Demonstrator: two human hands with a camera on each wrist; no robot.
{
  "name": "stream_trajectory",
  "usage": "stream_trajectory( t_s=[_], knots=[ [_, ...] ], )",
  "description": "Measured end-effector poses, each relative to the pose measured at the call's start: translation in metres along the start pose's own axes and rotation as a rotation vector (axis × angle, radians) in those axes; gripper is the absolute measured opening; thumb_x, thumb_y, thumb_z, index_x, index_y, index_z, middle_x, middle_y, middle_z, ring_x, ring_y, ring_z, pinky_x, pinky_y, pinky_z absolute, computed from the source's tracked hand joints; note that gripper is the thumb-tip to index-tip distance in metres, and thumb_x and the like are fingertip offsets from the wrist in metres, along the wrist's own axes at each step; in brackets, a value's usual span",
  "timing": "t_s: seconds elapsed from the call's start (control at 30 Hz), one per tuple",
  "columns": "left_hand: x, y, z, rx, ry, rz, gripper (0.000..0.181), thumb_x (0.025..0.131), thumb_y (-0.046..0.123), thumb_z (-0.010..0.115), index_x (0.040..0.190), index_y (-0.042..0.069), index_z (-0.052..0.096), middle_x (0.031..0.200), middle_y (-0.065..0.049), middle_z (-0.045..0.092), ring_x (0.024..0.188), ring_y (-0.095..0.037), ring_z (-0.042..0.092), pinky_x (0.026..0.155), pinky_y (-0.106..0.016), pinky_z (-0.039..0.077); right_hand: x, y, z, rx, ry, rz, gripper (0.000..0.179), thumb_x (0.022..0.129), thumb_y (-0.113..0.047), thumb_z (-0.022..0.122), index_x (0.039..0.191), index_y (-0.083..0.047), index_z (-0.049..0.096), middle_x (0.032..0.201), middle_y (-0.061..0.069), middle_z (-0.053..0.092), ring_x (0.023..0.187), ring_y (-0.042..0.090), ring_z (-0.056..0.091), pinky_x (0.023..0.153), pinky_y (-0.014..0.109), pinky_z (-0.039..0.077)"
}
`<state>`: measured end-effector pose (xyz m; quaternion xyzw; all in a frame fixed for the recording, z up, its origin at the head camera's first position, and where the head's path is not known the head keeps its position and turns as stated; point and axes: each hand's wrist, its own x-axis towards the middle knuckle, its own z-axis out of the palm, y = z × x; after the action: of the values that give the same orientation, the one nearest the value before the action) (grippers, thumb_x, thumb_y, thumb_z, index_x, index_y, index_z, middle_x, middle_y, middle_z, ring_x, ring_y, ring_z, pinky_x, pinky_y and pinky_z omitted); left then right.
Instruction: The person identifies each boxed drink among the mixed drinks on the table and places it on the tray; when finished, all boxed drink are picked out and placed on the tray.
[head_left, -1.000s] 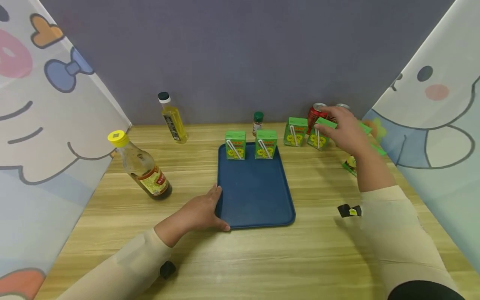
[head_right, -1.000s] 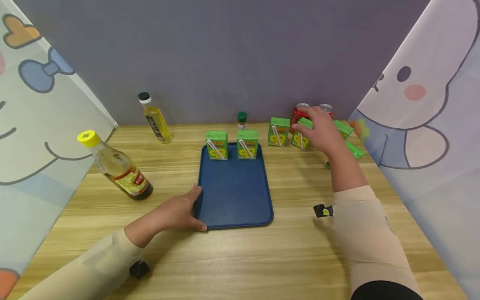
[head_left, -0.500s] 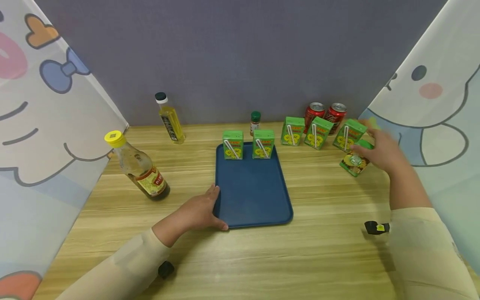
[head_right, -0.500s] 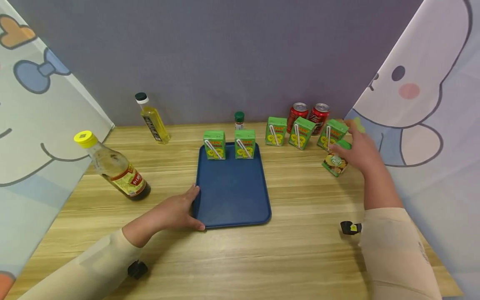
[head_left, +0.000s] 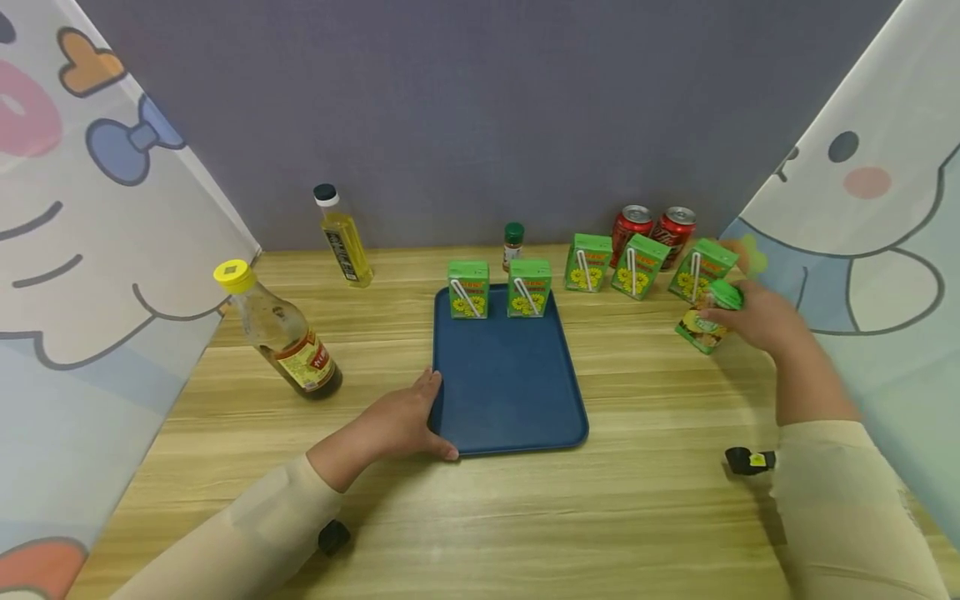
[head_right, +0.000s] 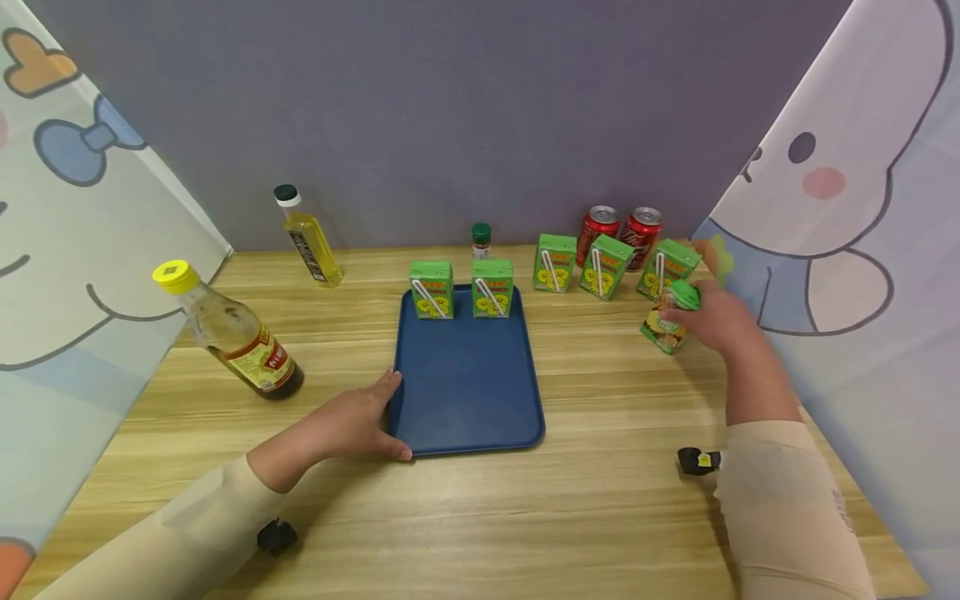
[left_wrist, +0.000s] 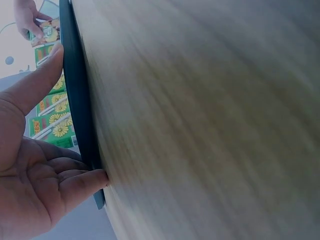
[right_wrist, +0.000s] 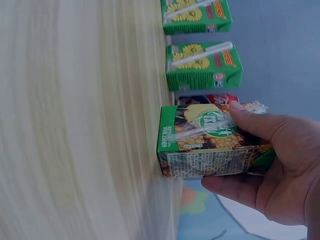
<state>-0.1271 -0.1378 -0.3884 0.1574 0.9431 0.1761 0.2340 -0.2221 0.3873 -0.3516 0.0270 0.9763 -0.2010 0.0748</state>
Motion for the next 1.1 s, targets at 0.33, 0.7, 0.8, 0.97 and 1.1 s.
stream_trajectory(
  t_s=[0.33, 0.7, 0.8, 0.97, 1.1],
  knots=[
    [0.001, 0.001, 0.000, 0.006, -0.006, 0.000, 0.125, 0.069, 0.056, 0.084, 0.156, -0.001, 0.014, 0.163, -0.019, 0.009, 0.148, -0.033, 0.024, 0.116, -0.047, 0.030, 0.010, -0.041, 0.016, -0.009, -0.003, -0.106, 0.093, 0.090, -0.062, 0.058, 0.142, 0.011, 0.032, 0.120, 0.033, 0.053, 0.104, 0.049, 0.052, 0.081, 0.060, 0.042],
    [0.002, 0.002, 0.000, 0.004, 0.000, 0.000, 0.126, 0.068, 0.056, 0.084, 0.157, 0.001, 0.013, 0.163, -0.018, 0.009, 0.146, -0.034, 0.028, 0.114, -0.047, 0.033, 0.015, -0.105, 0.028, 0.005, -0.070, -0.184, 0.092, 0.091, -0.058, 0.061, 0.151, 0.002, 0.027, 0.134, 0.030, 0.050, 0.114, 0.048, 0.052, 0.087, 0.061, 0.042],
    [0.002, 0.002, 0.001, 0.004, 0.000, 0.000, 0.126, 0.068, 0.056, 0.084, 0.157, 0.000, 0.013, 0.163, -0.019, 0.009, 0.146, -0.034, 0.028, 0.114, -0.047, 0.032, 0.015, -0.125, 0.032, 0.014, -0.067, -0.218, 0.087, 0.091, -0.055, 0.063, 0.151, 0.000, 0.030, 0.138, 0.027, 0.050, 0.118, 0.046, 0.052, 0.091, 0.061, 0.042],
    [0.001, 0.002, 0.001, 0.004, 0.002, -0.006, 0.127, 0.068, 0.057, 0.084, 0.157, 0.000, 0.013, 0.163, -0.019, 0.010, 0.146, -0.034, 0.027, 0.114, -0.047, 0.032, 0.013, -0.158, 0.037, 0.002, -0.091, -0.272, 0.083, 0.091, -0.052, 0.065, 0.151, -0.004, 0.032, 0.147, 0.024, 0.043, 0.128, 0.047, 0.046, 0.099, 0.063, 0.040],
    [0.001, 0.001, 0.000, 0.001, -0.004, -0.015, 0.127, 0.068, 0.057, 0.084, 0.157, 0.001, 0.012, 0.163, -0.019, 0.010, 0.146, -0.034, 0.028, 0.114, -0.047, 0.032, 0.012, -0.181, 0.045, 0.024, -0.115, -0.317, 0.080, 0.090, -0.048, 0.068, 0.149, -0.006, 0.036, 0.146, 0.020, 0.047, 0.126, 0.042, 0.050, 0.097, 0.059, 0.043]
  ],
)
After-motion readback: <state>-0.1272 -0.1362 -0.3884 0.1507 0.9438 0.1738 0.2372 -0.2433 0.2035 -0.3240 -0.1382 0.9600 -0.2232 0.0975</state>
